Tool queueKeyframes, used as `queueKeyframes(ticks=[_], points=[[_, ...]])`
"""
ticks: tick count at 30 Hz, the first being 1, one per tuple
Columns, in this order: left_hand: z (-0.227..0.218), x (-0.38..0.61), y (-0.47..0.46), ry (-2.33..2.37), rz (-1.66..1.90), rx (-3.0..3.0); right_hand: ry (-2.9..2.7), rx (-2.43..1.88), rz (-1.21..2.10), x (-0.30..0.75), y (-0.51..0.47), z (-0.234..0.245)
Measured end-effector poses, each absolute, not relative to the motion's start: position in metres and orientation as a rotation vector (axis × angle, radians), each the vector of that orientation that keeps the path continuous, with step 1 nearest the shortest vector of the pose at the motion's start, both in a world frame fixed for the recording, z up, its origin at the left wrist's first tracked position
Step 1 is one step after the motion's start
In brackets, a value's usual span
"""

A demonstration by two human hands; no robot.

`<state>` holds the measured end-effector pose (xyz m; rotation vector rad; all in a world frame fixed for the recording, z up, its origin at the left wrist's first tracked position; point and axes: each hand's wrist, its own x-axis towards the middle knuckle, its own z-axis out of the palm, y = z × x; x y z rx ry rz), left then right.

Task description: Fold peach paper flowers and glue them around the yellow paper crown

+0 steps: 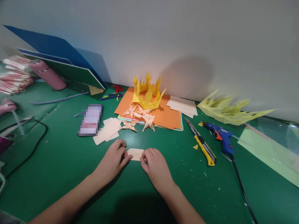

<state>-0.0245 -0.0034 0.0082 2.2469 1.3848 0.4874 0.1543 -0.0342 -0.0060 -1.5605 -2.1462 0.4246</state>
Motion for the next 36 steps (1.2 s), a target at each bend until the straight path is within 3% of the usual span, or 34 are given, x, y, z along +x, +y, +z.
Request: queueKeyframes(ticks=[10,16,21,26,36], points=[[0.009,-0.025,-0.004,1.306,0.511,2.254,-2.168,-1.508,0.539,0.161,-0.034,-0.003],[0.004,-0.027,-0.013,1.237,0.533,2.517,-2.266,-1.427,0.435,0.163,-0.037,-0.006],[0.003,-0.031,-0.032,1.064,0.276,2.830,-2.364,-1.354,0.255,0.162,-0.040,-0.005],[0.003,-0.025,-0.046,1.183,0.145,2.741,-2.444,-1.297,0.043,0.155,-0.050,-0.002],[0.003,-0.034,-0.046,1.217,0.272,2.664,-2.395,-1.348,-0.031,0.169,-0.059,-0.009]])
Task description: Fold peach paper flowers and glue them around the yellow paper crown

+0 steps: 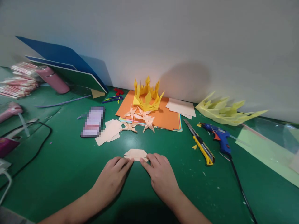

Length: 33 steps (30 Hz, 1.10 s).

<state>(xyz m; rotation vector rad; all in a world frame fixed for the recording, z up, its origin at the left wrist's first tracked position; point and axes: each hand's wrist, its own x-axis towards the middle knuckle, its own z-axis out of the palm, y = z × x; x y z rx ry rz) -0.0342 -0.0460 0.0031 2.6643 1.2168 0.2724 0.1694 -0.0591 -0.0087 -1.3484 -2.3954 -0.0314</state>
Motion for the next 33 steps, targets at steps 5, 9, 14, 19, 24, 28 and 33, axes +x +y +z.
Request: queueKeyframes(ticks=[5,9,14,19,24,28,33], points=[[0.007,-0.034,-0.039,1.220,0.325,2.685,-2.274,-1.375,0.080,0.169,-0.056,-0.007],[0.004,-0.026,-0.022,1.189,0.384,2.776,-2.085,-1.382,0.267,0.161,-0.041,-0.003],[0.002,-0.018,-0.005,1.212,0.419,2.748,-2.122,-1.459,0.339,0.150,-0.029,-0.003],[0.010,-0.016,-0.002,1.354,0.449,2.512,-2.101,-1.558,0.528,0.147,-0.026,0.000],[0.012,-0.017,0.002,1.254,0.500,2.330,-2.103,-1.656,0.716,0.148,-0.012,0.010],[0.010,-0.017,0.004,1.152,0.502,2.302,-2.054,-1.661,0.807,0.150,-0.007,0.012],[0.006,-0.019,0.004,1.128,0.556,2.371,-2.013,-1.556,0.595,0.152,-0.016,0.001]])
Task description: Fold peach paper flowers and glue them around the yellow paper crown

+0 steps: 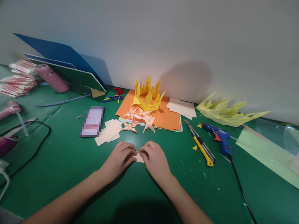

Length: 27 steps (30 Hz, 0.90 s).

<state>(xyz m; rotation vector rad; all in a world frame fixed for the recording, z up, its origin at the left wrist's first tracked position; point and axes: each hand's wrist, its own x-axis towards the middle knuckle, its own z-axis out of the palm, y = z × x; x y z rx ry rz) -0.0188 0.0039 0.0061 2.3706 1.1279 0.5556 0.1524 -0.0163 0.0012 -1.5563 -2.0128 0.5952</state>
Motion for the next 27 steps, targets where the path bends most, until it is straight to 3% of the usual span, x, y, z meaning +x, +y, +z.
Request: queueKeyframes(ticks=[9,27], points=[[-0.004,-0.023,-0.004,1.119,0.614,2.513,-2.235,-1.298,-0.093,0.143,-0.035,-0.011],[-0.002,-0.029,-0.009,1.120,0.527,2.647,-2.322,-1.234,-0.173,0.150,-0.044,-0.015]])
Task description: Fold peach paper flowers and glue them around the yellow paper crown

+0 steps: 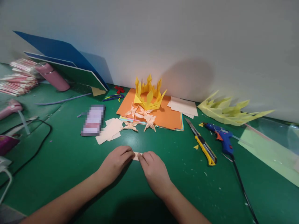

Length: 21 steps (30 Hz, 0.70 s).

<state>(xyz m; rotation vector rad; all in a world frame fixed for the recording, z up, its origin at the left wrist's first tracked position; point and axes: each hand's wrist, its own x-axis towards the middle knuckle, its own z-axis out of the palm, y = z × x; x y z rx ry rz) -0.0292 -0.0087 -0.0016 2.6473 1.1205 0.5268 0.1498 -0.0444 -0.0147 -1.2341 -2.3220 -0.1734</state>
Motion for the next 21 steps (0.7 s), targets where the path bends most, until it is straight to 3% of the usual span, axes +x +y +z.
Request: queueKeyframes(ticks=[21], points=[[-0.0029,-0.0283,-0.0089,1.134,0.433,2.682,-2.333,-1.227,-0.183,0.1496,-0.0438,-0.0124]])
